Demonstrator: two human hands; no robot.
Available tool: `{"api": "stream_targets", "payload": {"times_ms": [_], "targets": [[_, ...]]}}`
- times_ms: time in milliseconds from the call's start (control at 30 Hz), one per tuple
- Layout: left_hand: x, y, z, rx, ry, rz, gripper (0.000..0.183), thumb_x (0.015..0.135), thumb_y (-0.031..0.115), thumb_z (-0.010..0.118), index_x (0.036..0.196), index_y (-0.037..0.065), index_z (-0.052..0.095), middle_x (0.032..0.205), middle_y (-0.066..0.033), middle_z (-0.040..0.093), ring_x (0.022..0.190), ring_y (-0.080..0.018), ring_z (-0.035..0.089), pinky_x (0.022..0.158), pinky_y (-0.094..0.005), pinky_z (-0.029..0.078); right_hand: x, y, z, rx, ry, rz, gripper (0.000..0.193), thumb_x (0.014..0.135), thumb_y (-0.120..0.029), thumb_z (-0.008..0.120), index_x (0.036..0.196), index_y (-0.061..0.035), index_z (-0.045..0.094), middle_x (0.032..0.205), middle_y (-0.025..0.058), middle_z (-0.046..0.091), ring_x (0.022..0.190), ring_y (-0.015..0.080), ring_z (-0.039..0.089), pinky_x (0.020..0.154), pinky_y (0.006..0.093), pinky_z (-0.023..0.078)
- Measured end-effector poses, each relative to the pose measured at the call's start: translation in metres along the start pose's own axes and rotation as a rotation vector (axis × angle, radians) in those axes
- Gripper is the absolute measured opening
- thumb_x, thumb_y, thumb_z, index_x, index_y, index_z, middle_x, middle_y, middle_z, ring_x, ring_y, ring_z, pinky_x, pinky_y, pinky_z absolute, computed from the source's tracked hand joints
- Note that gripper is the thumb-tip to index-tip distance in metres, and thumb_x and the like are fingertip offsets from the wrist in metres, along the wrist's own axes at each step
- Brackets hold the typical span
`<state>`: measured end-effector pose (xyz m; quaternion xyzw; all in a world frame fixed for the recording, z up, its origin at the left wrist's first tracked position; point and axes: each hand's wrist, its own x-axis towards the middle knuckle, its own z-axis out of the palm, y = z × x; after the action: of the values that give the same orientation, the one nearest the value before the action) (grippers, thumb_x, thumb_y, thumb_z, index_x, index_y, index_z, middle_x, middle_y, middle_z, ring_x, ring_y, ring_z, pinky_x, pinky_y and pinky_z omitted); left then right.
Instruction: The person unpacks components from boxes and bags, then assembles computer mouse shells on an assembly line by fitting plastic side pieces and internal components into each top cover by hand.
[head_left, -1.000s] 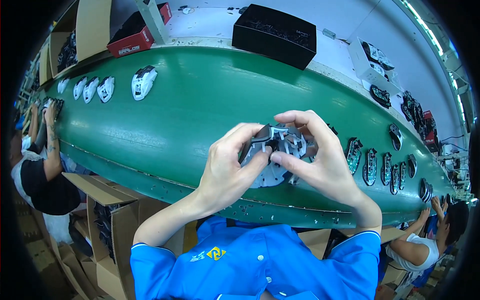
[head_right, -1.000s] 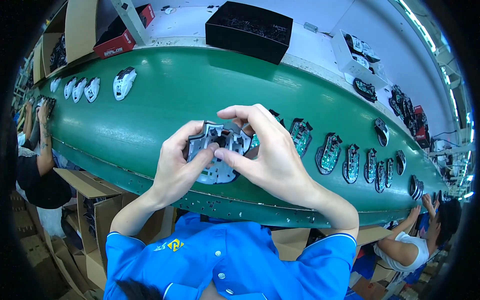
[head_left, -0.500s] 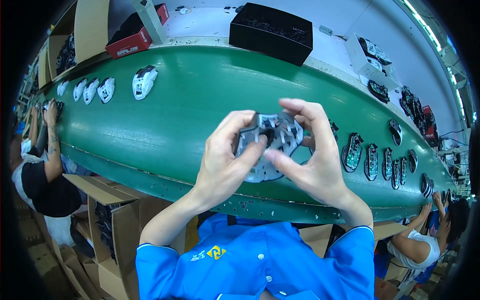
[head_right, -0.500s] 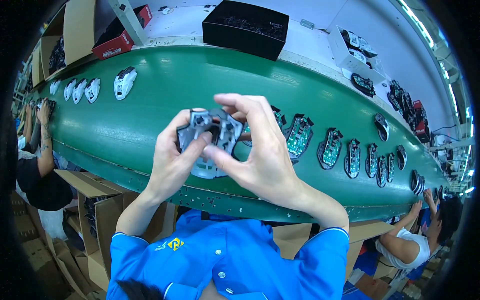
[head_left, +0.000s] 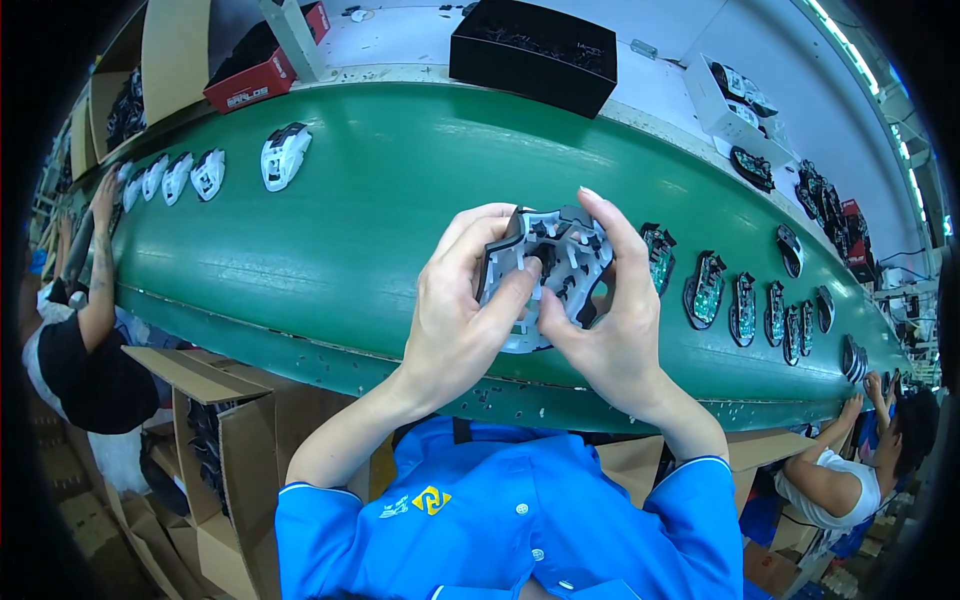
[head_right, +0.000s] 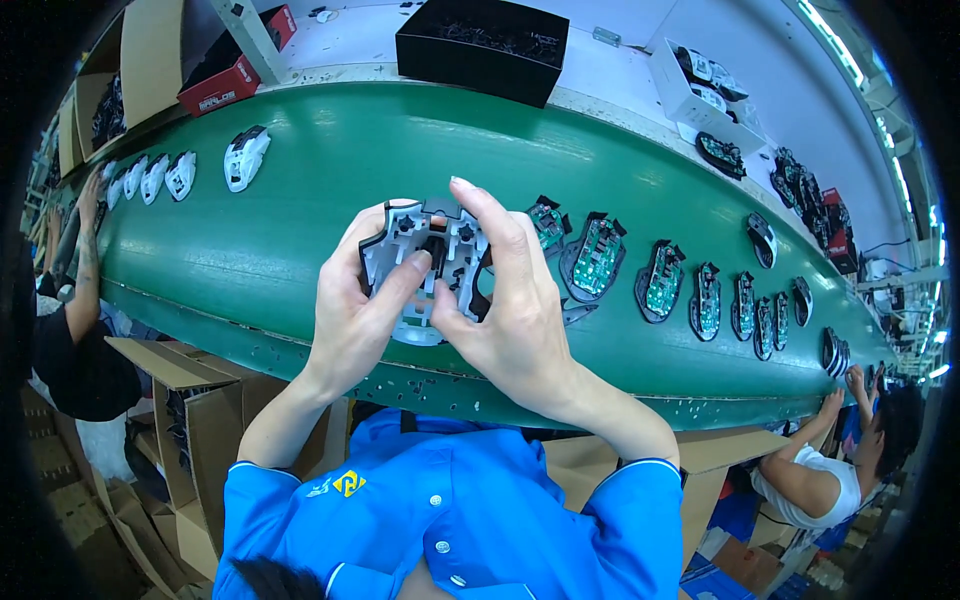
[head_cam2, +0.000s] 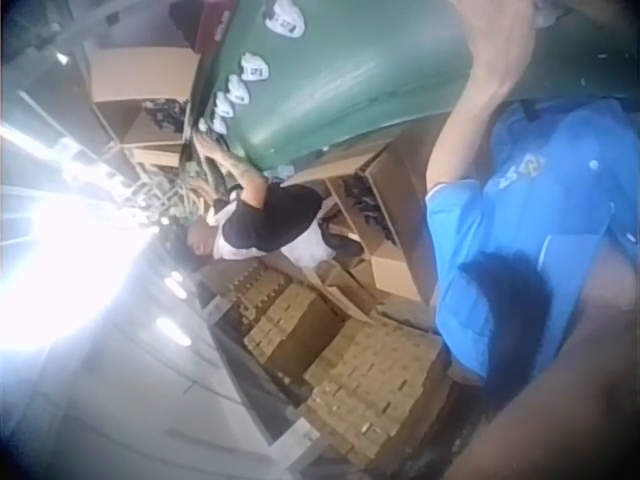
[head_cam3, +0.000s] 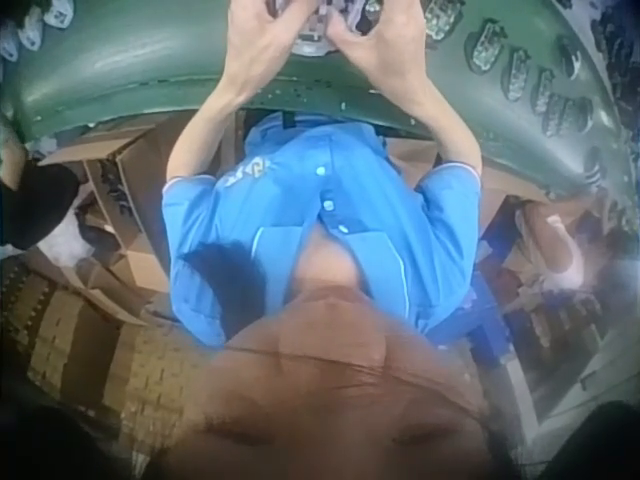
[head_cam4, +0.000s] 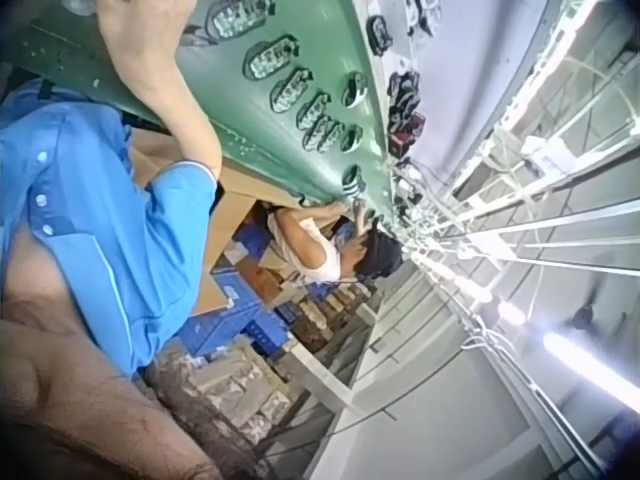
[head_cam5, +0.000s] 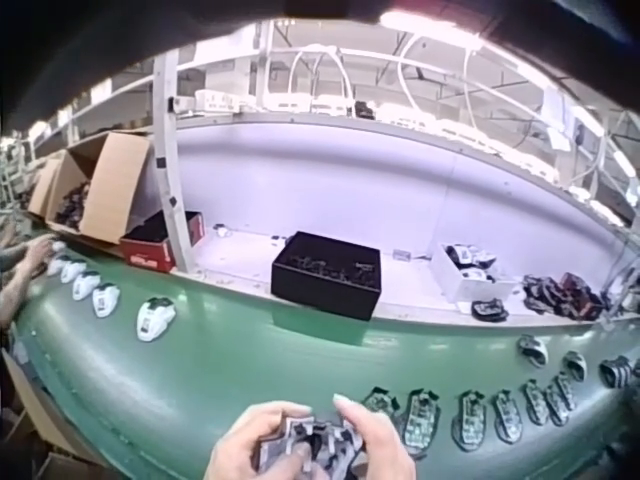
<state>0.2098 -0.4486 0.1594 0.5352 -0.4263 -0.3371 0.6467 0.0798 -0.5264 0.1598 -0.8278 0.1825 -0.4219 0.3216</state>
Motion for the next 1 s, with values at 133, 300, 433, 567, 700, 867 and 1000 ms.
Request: {"api": "stream_targets", "payload": {"times_ms": [133, 300, 433, 567, 700, 867, 1000], "targets": [[-0.004, 0.006, -0.006, 0.326, -0.072, 0.275, 0.046, 0.074, 0.006, 0.062, 0.117, -0.006, 0.050, 0.110, -0.0214, 0.055, 0.093, -0.0274, 0.062, 0.078, -0.0317, 0.050, 0.000, 0.002, -0.007, 0.148, 0.041, 0.089, 0.071, 0.066, 0.006, 0.066, 0.131, -0.0035, 0.041, 0.118, 0.0136, 0.050, 0.098, 0.0222, 0.057, 0.076, 0.0298, 0.050], [-0.009, 0.005, -0.002, 0.387, -0.084, 0.198, 0.045, 0.073, 0.003, 0.060, 0.117, -0.006, 0.051, 0.088, -0.0183, 0.063, 0.074, -0.0243, 0.065, 0.066, -0.0314, 0.051, -0.005, -0.005, -0.013, 0.206, -0.063, 0.186, 0.074, 0.071, 0.009, 0.061, 0.136, -0.0019, 0.029, 0.126, 0.0093, 0.040, 0.109, 0.0145, 0.048, 0.094, 0.0282, 0.043], [-0.016, 0.002, 0.002, 0.360, -0.016, 0.201, 0.043, 0.073, 0.001, 0.060, 0.115, -0.006, 0.052, 0.086, -0.0175, 0.063, 0.071, -0.0225, 0.065, 0.063, -0.0301, 0.051, -0.009, -0.008, -0.012, 0.203, -0.046, 0.156, 0.073, 0.071, 0.007, 0.063, 0.135, -0.0023, 0.030, 0.129, 0.0104, 0.040, 0.110, 0.0150, 0.048, 0.094, 0.0284, 0.043], [-0.017, -0.006, 0.003, 0.374, 0.042, 0.285, 0.045, 0.073, 0.002, 0.060, 0.116, -0.006, 0.050, 0.079, -0.0150, 0.062, 0.068, -0.0211, 0.064, 0.060, -0.0301, 0.051, -0.012, -0.004, -0.008, 0.185, -0.020, 0.095, 0.073, 0.070, 0.006, 0.064, 0.134, -0.0026, 0.031, 0.129, 0.0107, 0.040, 0.110, 0.0153, 0.048, 0.095, 0.0286, 0.042], [-0.011, 0.003, -0.006, 0.458, -0.071, 0.205, 0.060, 0.072, 0.009, 0.067, 0.126, -0.002, 0.042, 0.089, -0.0155, 0.060, 0.063, -0.0196, 0.061, 0.056, -0.0289, 0.050, 0.010, 0.001, -0.020, 0.327, -0.188, 0.249, 0.074, 0.068, 0.001, 0.066, 0.134, -0.0006, 0.034, 0.128, 0.0115, 0.043, 0.115, 0.0160, 0.046, 0.099, 0.0297, 0.038], [0.010, 0.043, -0.099, 0.352, 0.110, 0.026, 0.064, 0.083, 0.045, 0.054, 0.131, 0.004, 0.045, 0.109, -0.0105, 0.057, 0.067, -0.0098, 0.059, 0.049, -0.0181, 0.049, 0.077, 0.115, -0.122, 0.316, -0.535, 0.626, 0.074, 0.063, -0.010, 0.069, 0.132, -0.0040, 0.044, 0.107, 0.0139, 0.058, 0.090, 0.0165, 0.060, 0.073, 0.0266, 0.053], [0.039, 0.008, -0.207, 0.702, 0.578, 0.036, 0.042, 0.088, 0.030, 0.058, 0.124, 0.007, 0.054, 0.105, -0.0052, 0.057, 0.081, -0.0081, 0.057, 0.051, -0.0186, 0.048, 0.084, 0.245, -0.155, -0.784, -0.056, 0.156, 0.061, 0.068, -0.010, 0.063, 0.128, -0.0112, 0.048, 0.093, 0.0116, 0.051, 0.090, 0.0254, 0.055, 0.068, 0.0334, 0.049]]}}
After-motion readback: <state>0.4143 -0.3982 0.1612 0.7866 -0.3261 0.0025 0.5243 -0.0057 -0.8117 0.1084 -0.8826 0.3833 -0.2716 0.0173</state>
